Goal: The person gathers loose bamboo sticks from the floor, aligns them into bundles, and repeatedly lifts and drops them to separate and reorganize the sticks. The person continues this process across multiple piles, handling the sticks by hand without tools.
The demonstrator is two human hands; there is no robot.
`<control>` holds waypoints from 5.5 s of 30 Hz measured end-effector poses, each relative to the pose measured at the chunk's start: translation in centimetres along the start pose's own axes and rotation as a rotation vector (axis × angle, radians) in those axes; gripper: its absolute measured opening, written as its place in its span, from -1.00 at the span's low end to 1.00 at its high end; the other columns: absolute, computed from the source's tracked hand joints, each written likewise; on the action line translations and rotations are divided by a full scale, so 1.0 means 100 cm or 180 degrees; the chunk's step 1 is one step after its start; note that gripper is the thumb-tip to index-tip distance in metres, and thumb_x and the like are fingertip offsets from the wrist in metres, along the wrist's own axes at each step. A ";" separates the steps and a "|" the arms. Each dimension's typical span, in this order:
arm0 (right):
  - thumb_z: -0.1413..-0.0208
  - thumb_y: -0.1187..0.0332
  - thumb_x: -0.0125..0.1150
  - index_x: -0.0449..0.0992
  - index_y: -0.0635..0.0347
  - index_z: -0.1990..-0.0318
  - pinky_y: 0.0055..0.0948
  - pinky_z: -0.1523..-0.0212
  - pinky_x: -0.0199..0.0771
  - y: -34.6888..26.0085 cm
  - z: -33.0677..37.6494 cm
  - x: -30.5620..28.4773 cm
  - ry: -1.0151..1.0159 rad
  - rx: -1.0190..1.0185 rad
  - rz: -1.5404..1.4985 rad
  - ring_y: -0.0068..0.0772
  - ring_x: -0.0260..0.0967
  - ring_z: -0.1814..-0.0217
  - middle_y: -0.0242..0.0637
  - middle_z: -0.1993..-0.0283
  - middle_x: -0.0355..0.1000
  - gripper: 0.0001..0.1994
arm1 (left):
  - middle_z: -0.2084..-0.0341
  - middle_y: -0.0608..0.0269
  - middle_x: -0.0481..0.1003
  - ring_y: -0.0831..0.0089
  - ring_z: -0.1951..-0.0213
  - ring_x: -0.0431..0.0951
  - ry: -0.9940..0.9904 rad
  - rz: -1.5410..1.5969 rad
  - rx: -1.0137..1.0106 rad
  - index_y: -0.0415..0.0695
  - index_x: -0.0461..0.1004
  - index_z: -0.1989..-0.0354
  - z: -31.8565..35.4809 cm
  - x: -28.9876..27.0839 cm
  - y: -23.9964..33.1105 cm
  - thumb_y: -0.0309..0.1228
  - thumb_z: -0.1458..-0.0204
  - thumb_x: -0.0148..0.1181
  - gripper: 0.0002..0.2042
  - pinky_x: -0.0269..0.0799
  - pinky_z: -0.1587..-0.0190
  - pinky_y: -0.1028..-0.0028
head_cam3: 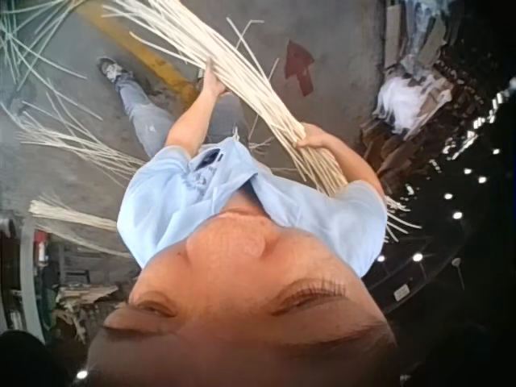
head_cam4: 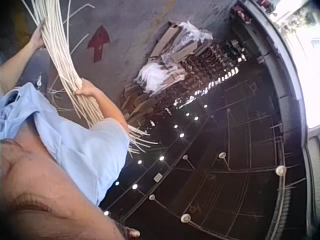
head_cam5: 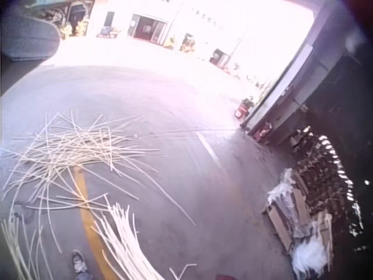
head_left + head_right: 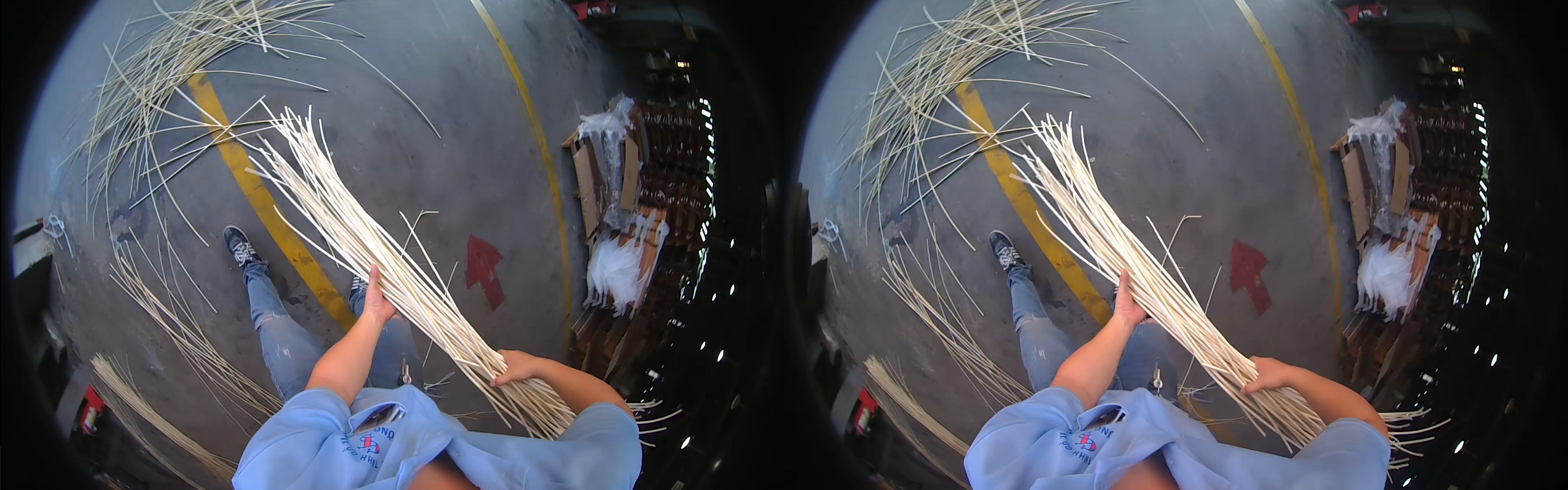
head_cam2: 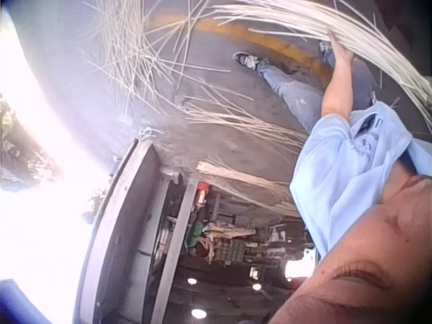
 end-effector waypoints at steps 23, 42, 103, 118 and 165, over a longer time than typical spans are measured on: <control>-0.24 -0.06 0.19 0.55 0.14 -0.07 -0.22 -0.07 0.48 0.038 -0.652 -0.157 0.2809 -0.0737 -0.1557 -0.08 0.52 -0.05 -0.11 0.04 0.58 -0.52 | -0.47 0.03 0.08 0.01 -0.46 0.07 0.1768 -0.2574 0.0080 0.02 -0.12 -0.54 -0.185 -0.387 0.109 0.00 -0.19 0.26 -0.13 -0.01 -0.45 -0.05; 0.01 -0.52 0.14 0.21 0.26 -0.38 -0.21 -0.35 0.29 -0.123 -0.724 -0.158 0.1657 -0.1829 -0.2206 -0.02 0.32 -0.35 0.12 -0.22 0.40 0.07 | -0.36 0.30 0.25 0.27 -0.37 0.24 0.0577 -0.2266 0.1473 -0.02 0.13 -0.43 -0.271 -0.299 0.250 -0.10 -0.14 0.36 -0.25 0.12 -0.42 0.16; 0.27 -0.14 0.60 0.37 0.14 -0.30 -0.22 -0.30 0.34 -0.213 -0.708 -0.098 -0.0062 -0.1866 -0.1600 -0.18 0.40 -0.28 -0.11 -0.21 0.48 -0.05 | -0.47 -0.05 0.01 0.13 -0.46 0.05 0.1170 -0.3137 0.1472 0.07 -0.39 -0.56 -0.230 -0.288 0.284 -0.14 -0.16 0.34 0.02 0.01 -0.42 -0.03; 0.20 0.12 0.57 0.61 0.30 0.01 -0.42 -0.04 0.50 -0.236 -0.565 -0.058 -0.0518 -0.1426 -0.1864 -0.35 0.57 0.06 -0.14 0.09 0.62 -0.41 | -0.12 -0.01 0.44 0.30 -0.12 0.47 0.1750 -0.3034 0.2621 -0.38 0.25 -0.25 -0.188 -0.154 0.244 -0.34 0.00 0.51 -0.29 0.34 -0.21 0.37; -0.22 -0.07 0.25 0.46 0.27 -0.20 -0.12 -0.19 0.52 -0.715 -0.244 -0.065 -0.2031 0.1130 -0.2799 -0.17 0.54 -0.10 -0.03 -0.12 0.53 -0.39 | 0.09 -0.02 0.59 0.13 0.09 0.64 0.1139 -0.0024 -0.0408 -0.32 0.45 -0.09 0.082 0.030 0.504 -0.19 -0.20 0.30 -0.55 0.59 -0.02 0.09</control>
Point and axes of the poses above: each hand's wrist, its own z-axis away from the middle knuckle, its own x-axis out of the palm, y = z × x, the point moved 8 cm from there along -z, towards the middle knuckle
